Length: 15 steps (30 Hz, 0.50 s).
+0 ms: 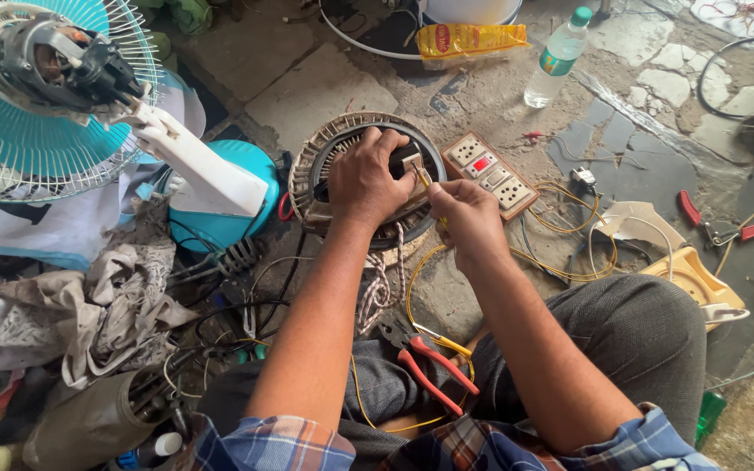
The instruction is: The person is repairing a disassembled electric iron. They use pliers to manipulate internal components and wires, then use a screwdriver to tighten screws on the power cord plug. The person works on the iron while sitting on the floor.
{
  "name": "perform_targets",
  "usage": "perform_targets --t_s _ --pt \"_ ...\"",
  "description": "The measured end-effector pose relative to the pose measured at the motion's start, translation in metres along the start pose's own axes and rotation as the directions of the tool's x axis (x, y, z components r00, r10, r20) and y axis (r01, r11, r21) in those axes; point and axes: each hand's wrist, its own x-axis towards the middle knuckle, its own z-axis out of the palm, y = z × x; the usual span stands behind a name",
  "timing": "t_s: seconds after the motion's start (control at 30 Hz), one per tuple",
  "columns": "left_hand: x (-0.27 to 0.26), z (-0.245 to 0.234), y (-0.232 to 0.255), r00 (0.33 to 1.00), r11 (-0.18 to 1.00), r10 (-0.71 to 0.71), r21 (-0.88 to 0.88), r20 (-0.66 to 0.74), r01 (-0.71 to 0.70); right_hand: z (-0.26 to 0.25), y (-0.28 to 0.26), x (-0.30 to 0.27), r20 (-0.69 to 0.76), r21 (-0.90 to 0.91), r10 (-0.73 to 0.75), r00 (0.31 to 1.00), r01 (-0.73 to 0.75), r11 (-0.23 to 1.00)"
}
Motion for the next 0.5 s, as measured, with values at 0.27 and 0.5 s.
perform_targets --t_s 0.27,0.5 --pt "-0.002 0.001 -0.003 1.000 0.996 0.016 0.092 0.008 -0.016 0.004 -0.012 -0.002 0.039 -0.109 0.069 0.997 -0.064 0.992" --pt "0.001 0.002 0.000 0.998 0.985 -0.017 0.173 0.066 0.005 0.020 -0.012 -0.029 0.179 -0.908 -0.800 0.573 0.409 0.090"
